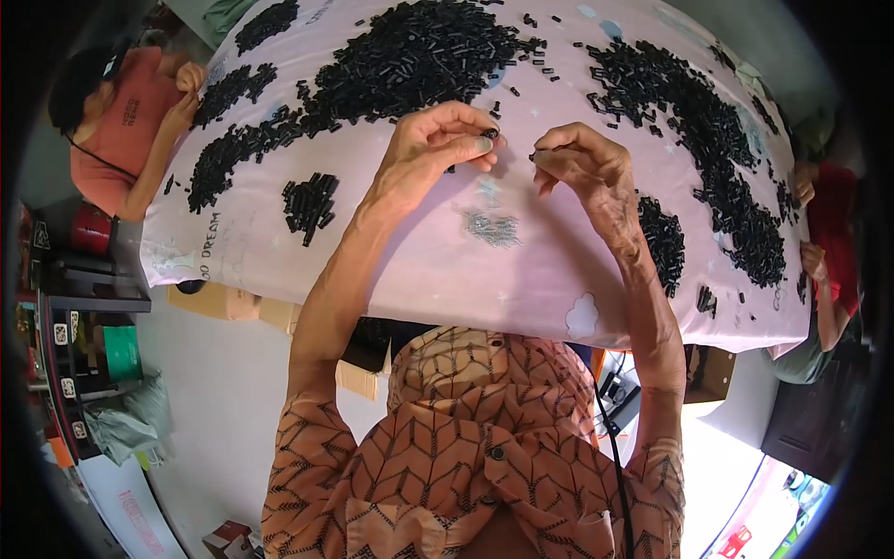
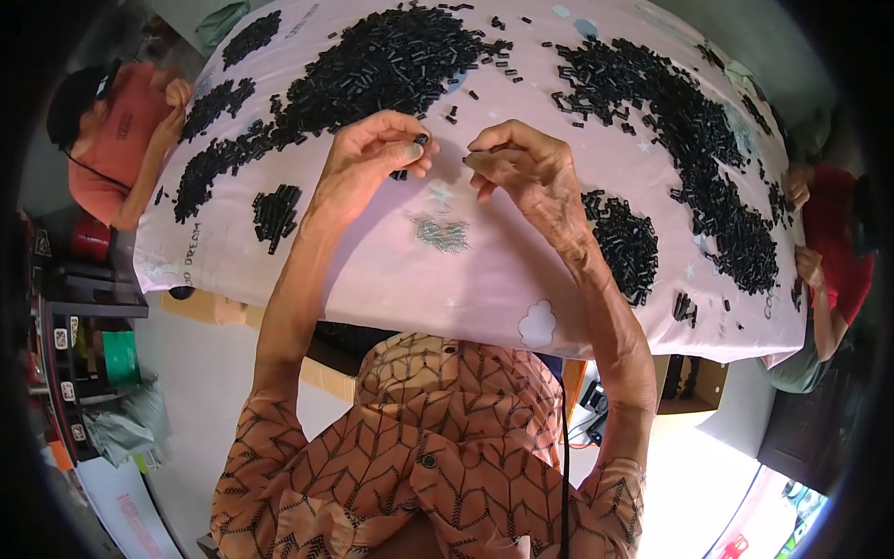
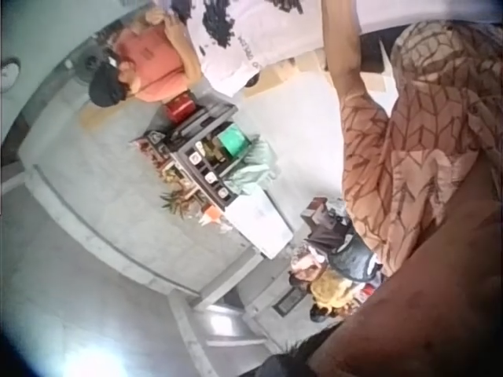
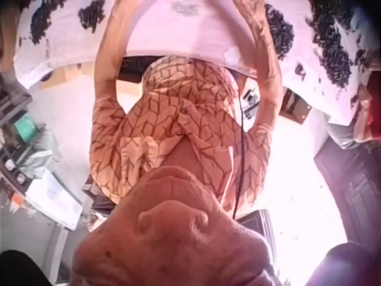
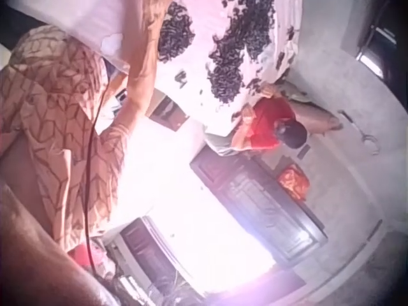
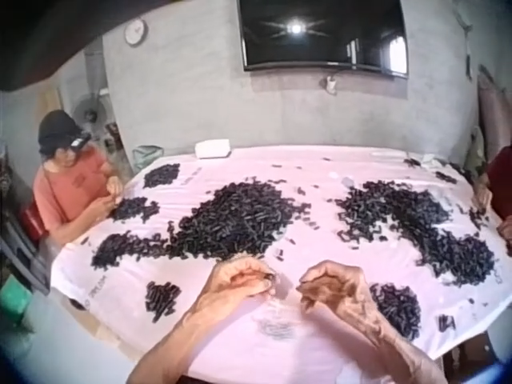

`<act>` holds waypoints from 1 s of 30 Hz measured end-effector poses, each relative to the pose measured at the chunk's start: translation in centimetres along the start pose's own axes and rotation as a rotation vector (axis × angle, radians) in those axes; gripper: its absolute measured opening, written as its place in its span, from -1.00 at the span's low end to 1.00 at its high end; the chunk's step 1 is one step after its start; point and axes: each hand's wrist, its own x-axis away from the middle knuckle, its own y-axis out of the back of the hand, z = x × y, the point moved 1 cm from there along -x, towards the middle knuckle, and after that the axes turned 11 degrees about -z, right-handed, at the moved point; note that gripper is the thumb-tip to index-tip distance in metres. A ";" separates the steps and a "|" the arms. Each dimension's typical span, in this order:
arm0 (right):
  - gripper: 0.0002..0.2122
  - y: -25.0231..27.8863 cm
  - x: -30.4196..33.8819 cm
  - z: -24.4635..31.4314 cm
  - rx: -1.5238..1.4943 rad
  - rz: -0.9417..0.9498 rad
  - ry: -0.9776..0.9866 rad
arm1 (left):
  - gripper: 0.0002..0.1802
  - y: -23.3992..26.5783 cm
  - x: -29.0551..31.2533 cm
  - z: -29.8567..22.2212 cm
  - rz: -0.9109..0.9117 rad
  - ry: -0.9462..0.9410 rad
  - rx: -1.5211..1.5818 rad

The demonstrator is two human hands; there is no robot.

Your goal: Assembling small black plastic components by hand on a table.

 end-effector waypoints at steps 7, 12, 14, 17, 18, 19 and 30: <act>-0.93 0.0 1.2 -0.4 -0.143 0.010 0.026 | -0.79 -1.1 0.5 0.2 0.083 -0.061 -0.054; -0.91 -0.2 1.4 -0.8 -0.198 0.035 0.057 | -0.79 -1.2 0.7 0.4 0.118 -0.128 -0.029; -0.90 -0.3 1.5 -0.8 -0.207 0.035 0.054 | -0.79 -1.3 0.9 0.2 0.110 -0.135 -0.027; -0.91 -0.4 1.7 -0.8 -0.176 0.008 0.091 | -0.80 -1.3 1.0 0.2 0.099 -0.146 -0.015; -0.92 -0.5 1.7 -1.0 -0.134 -0.009 0.137 | -0.80 -1.3 1.0 0.2 0.097 -0.149 -0.004; -0.93 -0.5 1.7 -1.1 -0.091 -0.029 0.183 | -0.80 -1.3 1.0 0.3 0.096 -0.148 -0.003; -0.90 -0.9 1.9 -0.8 0.200 -0.069 0.514 | -0.78 -1.8 1.2 0.3 0.086 -0.101 0.008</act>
